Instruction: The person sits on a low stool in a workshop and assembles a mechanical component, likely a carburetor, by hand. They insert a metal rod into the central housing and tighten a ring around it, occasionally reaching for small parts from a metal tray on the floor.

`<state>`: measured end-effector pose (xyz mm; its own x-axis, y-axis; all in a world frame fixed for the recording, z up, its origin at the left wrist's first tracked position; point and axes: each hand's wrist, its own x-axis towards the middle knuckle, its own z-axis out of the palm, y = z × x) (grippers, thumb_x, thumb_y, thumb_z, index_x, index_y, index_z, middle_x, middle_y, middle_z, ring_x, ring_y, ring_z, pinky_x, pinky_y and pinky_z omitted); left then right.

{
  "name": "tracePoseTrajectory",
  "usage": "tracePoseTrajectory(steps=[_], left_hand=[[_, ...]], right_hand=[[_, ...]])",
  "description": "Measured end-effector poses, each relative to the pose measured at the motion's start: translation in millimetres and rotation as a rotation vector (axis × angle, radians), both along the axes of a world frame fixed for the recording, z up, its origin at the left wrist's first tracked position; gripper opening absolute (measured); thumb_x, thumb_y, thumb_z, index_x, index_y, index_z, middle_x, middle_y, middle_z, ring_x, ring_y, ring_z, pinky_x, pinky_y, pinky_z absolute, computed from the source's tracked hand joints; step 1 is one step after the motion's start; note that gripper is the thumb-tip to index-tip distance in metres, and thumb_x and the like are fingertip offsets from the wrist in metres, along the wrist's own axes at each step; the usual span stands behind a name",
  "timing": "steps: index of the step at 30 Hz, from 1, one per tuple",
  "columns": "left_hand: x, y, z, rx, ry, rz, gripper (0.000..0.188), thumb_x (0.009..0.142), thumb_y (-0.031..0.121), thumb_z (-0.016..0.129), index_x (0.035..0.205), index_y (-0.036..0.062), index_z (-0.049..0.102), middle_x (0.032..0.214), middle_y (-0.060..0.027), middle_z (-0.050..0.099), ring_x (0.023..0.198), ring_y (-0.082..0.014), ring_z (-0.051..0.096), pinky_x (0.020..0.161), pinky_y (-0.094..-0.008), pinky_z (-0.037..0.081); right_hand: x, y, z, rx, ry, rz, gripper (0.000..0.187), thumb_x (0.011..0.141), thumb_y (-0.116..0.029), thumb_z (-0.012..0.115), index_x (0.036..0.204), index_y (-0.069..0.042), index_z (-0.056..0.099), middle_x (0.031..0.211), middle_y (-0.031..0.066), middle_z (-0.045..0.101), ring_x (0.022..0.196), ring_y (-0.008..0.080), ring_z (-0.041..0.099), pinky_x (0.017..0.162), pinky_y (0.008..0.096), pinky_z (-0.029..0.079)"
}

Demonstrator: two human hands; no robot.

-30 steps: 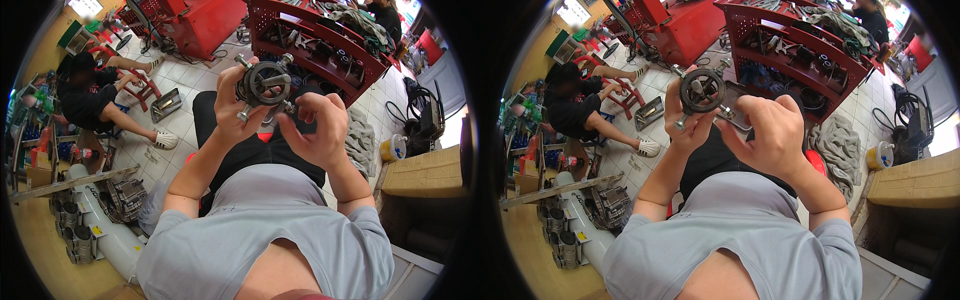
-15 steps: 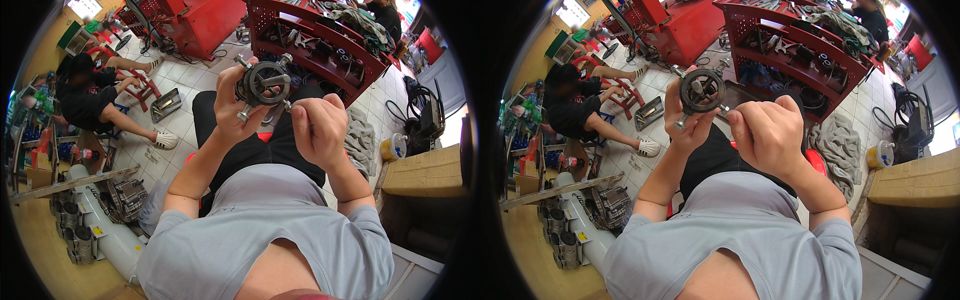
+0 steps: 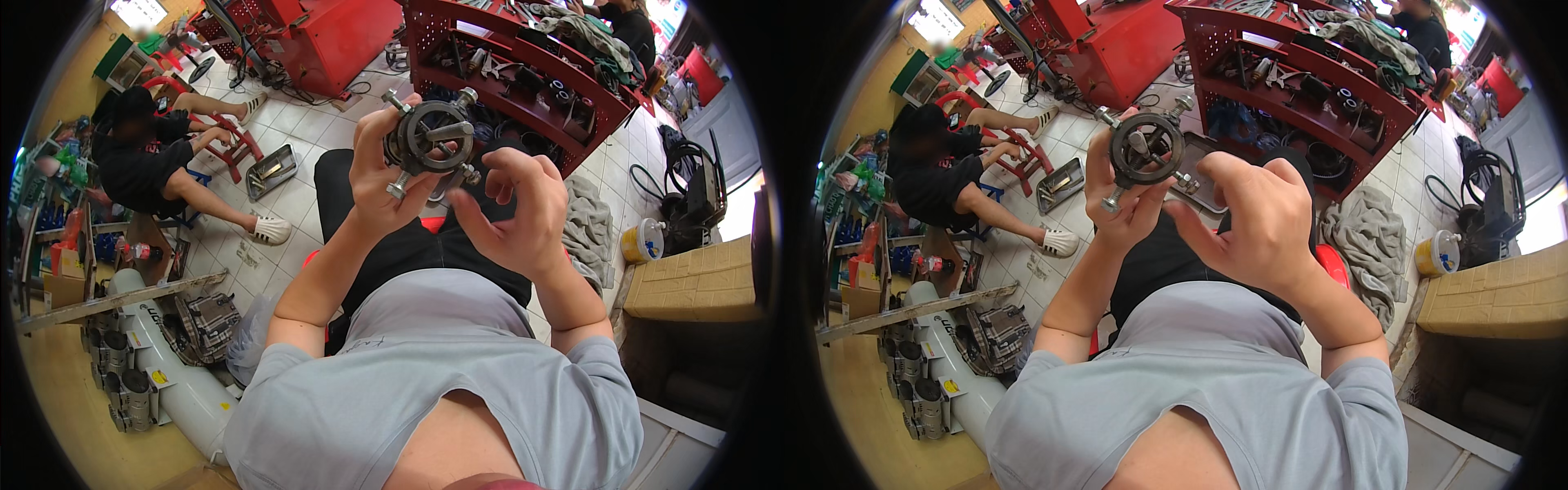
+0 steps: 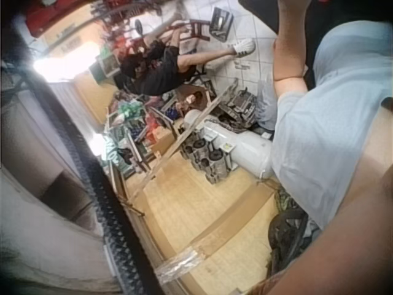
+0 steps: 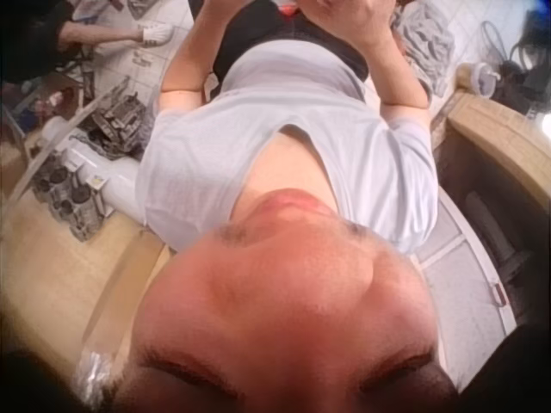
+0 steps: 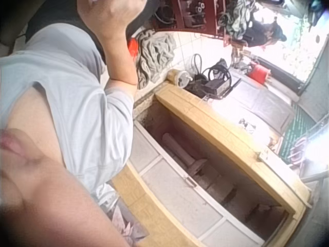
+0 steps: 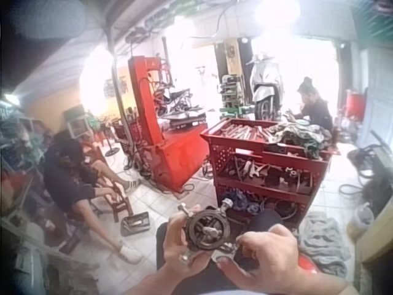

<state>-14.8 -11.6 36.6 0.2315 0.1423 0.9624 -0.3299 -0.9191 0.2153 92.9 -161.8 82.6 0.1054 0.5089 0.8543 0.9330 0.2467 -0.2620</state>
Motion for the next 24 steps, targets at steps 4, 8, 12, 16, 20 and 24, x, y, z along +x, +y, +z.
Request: tracePoseTrajectory(steps=[4,8,12,16,20,24], left_hand=[[1,1,-1,0.006,-0.011,0.003,0.021,0.067,0.009,0.082,0.086,0.0117,0.075,0.126,-0.0257,0.054,0.104,-0.0354,0.057,0.085,-0.0388,0.048],[0,0,-1,-0.013,0.01,0.007,0.021,0.066,0.009,0.082,0.085,0.0114,0.074,0.126,-0.0257,0.054,0.104,-0.035,0.057,0.084,-0.0382,0.048],[2,1,-3,0.007,-0.031,-0.006,0.02,0.066,0.009,0.082,0.084,0.0108,0.074,0.125,-0.0261,0.054,0.104,-0.035,0.057,0.084,-0.0382,0.048],[-2,3,-3,0.038,0.032,0.001,0.021,0.071,0.006,0.079,0.092,0.0066,0.076,0.128,-0.0237,0.05,0.118,-0.0388,0.055,0.096,-0.0452,0.047],[-2,2,-3,0.029,0.03,-0.001,0.021,0.071,0.006,0.079,0.092,0.0068,0.076,0.128,-0.0236,0.051,0.118,-0.0388,0.054,0.096,-0.0453,0.047],[-1,4,-6,0.02,0.019,-0.022,0.021,0.072,0.006,0.079,0.093,0.0074,0.076,0.127,-0.0234,0.051,0.119,-0.0387,0.054,0.096,-0.0454,0.046]], right_hand=[[9,0,-6,-0.032,-0.144,-0.013,0.024,0.078,-0.021,0.074,0.09,-0.007,0.059,0.061,-0.0011,0.055,0.05,0.0142,0.054,0.052,0.0291,0.034],[1,-1,3,-0.022,0.005,-0.006,0.021,0.078,-0.021,0.074,0.087,-0.007,0.06,0.061,-0.0003,0.055,0.05,0.0148,0.054,0.052,0.0288,0.034],[2,0,-5,-0.021,-0.042,-0.036,0.022,0.077,-0.021,0.074,0.087,-0.007,0.061,0.06,0.0,0.055,0.05,0.0152,0.054,0.052,0.0284,0.035],[6,-2,0,-0.048,-0.08,-0.017,0.021,0.075,-0.018,0.075,0.086,-0.007,0.061,0.06,0.0004,0.055,0.049,0.0157,0.052,0.051,0.0287,0.034],[-4,-1,2,0.017,0.041,-0.026,0.018,0.076,-0.016,0.074,0.083,-0.007,0.061,0.06,0.0011,0.055,0.048,0.0167,0.052,0.05,0.0296,0.034],[5,1,-5,0.002,-0.111,-0.032,0.021,0.075,-0.017,0.075,0.086,-0.007,0.061,0.061,0.0007,0.056,0.048,0.0163,0.052,0.051,0.0292,0.034]])
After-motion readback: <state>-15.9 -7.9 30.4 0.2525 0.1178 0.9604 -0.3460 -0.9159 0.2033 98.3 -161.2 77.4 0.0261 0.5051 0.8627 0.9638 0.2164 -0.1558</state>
